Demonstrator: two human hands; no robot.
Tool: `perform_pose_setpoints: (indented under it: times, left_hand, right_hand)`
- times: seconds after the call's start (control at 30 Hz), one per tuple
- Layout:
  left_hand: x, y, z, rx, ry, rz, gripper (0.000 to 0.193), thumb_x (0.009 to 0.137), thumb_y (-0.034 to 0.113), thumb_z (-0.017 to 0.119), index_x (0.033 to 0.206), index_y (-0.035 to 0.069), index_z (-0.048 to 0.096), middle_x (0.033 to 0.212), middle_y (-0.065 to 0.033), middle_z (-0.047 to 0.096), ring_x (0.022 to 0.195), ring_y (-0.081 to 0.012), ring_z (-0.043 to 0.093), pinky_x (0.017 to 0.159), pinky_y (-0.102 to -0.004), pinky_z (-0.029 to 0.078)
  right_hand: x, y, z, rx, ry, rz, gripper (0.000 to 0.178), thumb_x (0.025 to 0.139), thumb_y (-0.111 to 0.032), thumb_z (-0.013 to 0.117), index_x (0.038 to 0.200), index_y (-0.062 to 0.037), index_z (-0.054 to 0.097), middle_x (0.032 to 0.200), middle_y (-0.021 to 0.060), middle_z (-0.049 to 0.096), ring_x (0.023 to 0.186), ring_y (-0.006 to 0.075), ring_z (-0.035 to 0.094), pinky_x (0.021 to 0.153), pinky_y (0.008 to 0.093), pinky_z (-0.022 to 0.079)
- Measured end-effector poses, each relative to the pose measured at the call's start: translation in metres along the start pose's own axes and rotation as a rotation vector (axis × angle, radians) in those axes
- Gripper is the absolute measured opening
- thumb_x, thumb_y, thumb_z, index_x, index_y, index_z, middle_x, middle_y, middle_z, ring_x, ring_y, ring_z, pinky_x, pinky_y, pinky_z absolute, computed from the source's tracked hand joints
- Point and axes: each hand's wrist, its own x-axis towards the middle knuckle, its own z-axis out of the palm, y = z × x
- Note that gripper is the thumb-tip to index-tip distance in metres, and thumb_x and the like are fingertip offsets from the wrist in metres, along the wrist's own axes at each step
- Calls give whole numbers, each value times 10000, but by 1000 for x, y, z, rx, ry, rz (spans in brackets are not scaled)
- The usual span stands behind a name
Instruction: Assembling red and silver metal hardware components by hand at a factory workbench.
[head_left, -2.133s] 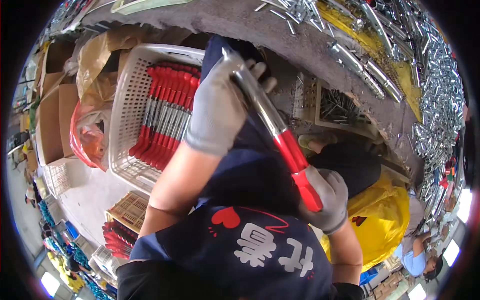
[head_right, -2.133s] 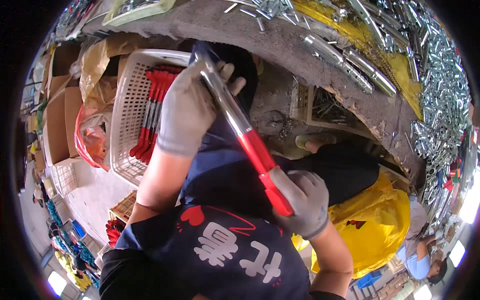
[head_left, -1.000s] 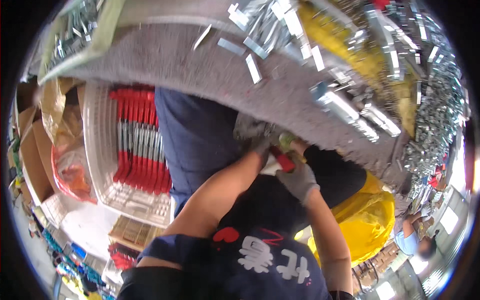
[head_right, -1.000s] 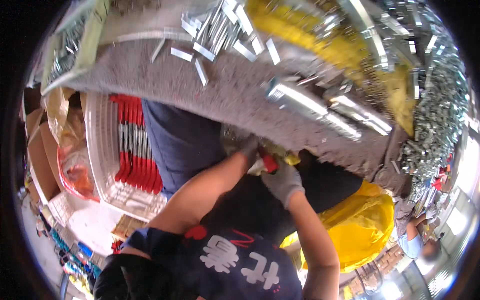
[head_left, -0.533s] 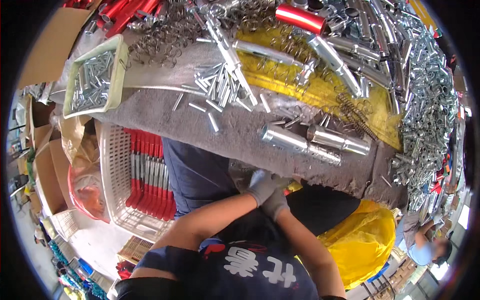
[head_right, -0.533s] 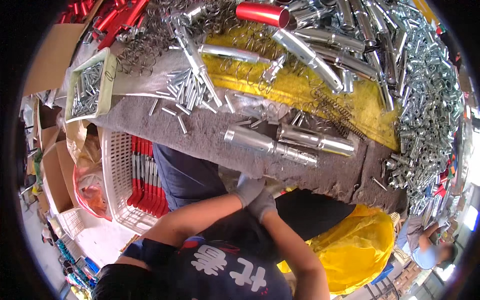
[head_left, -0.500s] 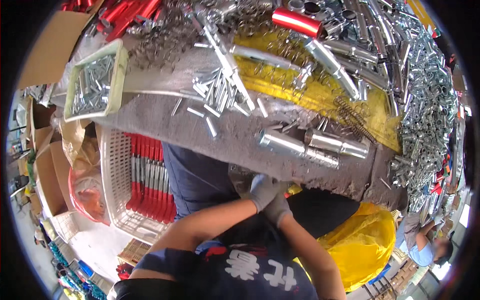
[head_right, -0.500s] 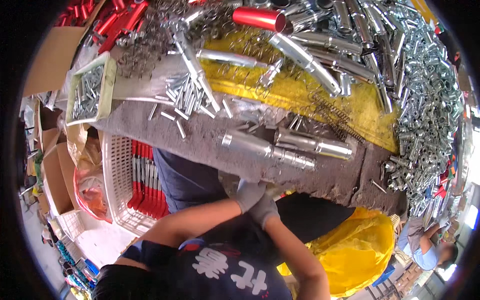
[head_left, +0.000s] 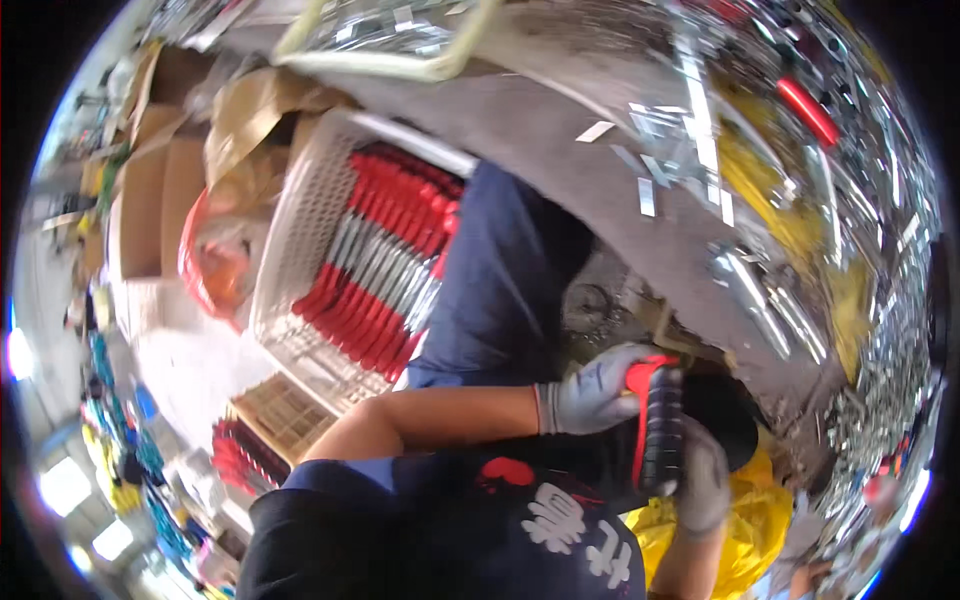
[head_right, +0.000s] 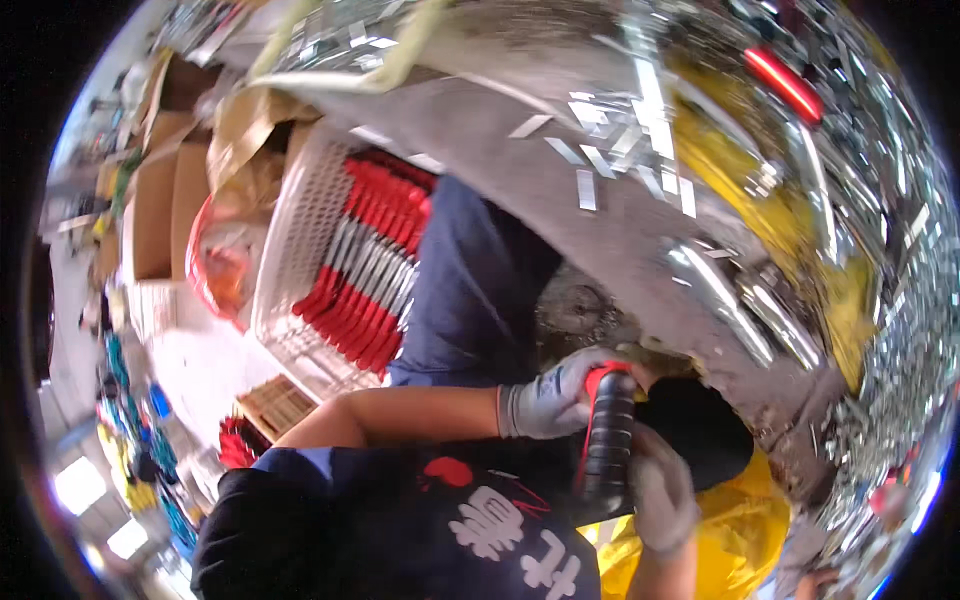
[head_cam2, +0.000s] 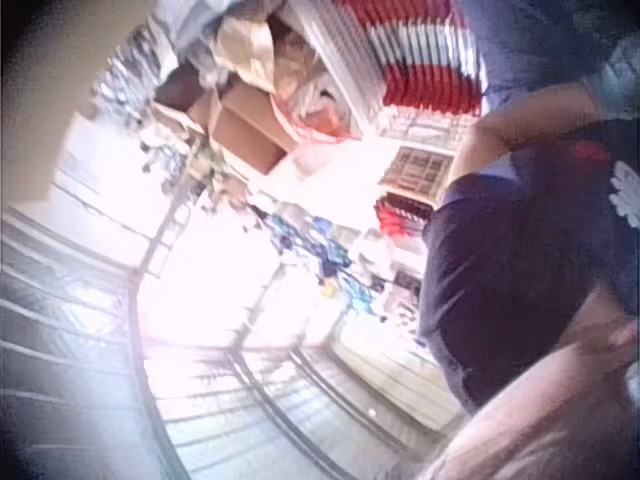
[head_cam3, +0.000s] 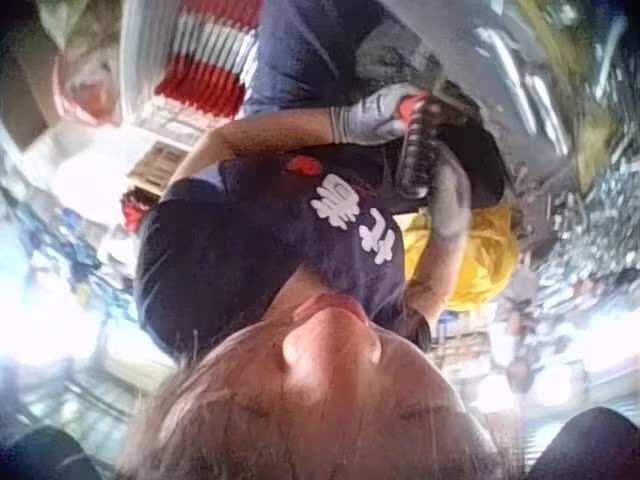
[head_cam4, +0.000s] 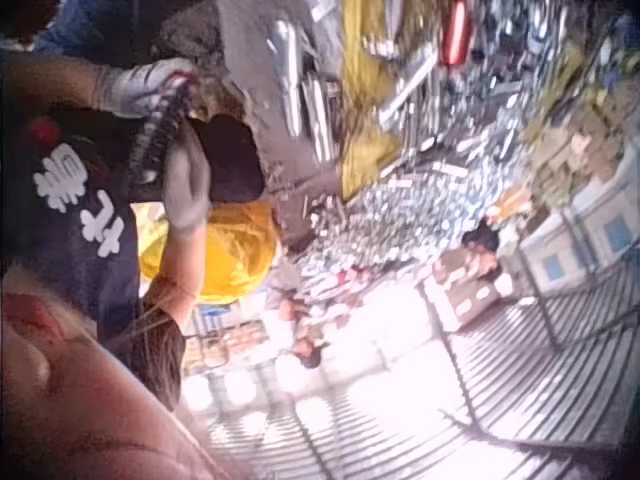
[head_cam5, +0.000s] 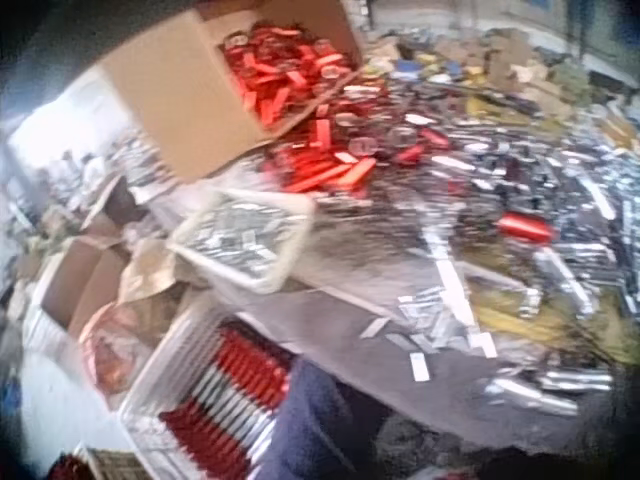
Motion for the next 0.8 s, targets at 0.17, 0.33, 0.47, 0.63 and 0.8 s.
perform_pose_setpoints:
  times: [0.17,0.33,0.47,0.63,0.8]
  left_hand:
    - [-14,94,-124,-138,370,-20,317,974,259,420,1153,12,505,924,-91,579,774,-168,567,719,-301,479]
    - [-70,-1,-255,100,872,-474,328,987,289,485,1174,21,521,798,-24,551,679,-85,518,620,-239,457]
    - [-148,-172,-310,668,578,-723,452,916,345,531,1227,18,545,1092,-265,610,1047,-403,582,875,-438,467]
    - [-140,-249,-291,893,529,-845,481,880,375,561,1273,99,534,1082,-265,571,1003,-439,557,887,-490,447]
    - [-145,-264,-306,787,271,-1040,493,867,405,560,1265,115,551,1010,-275,596,907,-445,583,783,-531,458]
  right_hand:
    - [32,-23,-26,-878,778,-787,421,982,-211,342,1200,94,533,1163,216,583,1030,301,581,936,372,421]
    - [84,-9,-44,-1324,950,-968,344,941,-168,483,1202,34,579,1244,169,567,1121,320,528,992,413,382]
    - [98,-7,-33,-1503,880,-1032,322,904,-115,546,1194,19,587,1210,159,578,1115,312,528,965,411,412]
    - [93,-3,-39,-1477,950,-1027,323,932,-176,529,1173,34,578,1198,197,559,1092,346,538,924,438,447]
    - [87,-14,-22,-1375,910,-900,329,774,-60,587,1100,-27,619,1089,173,584,1023,348,545,950,440,404]
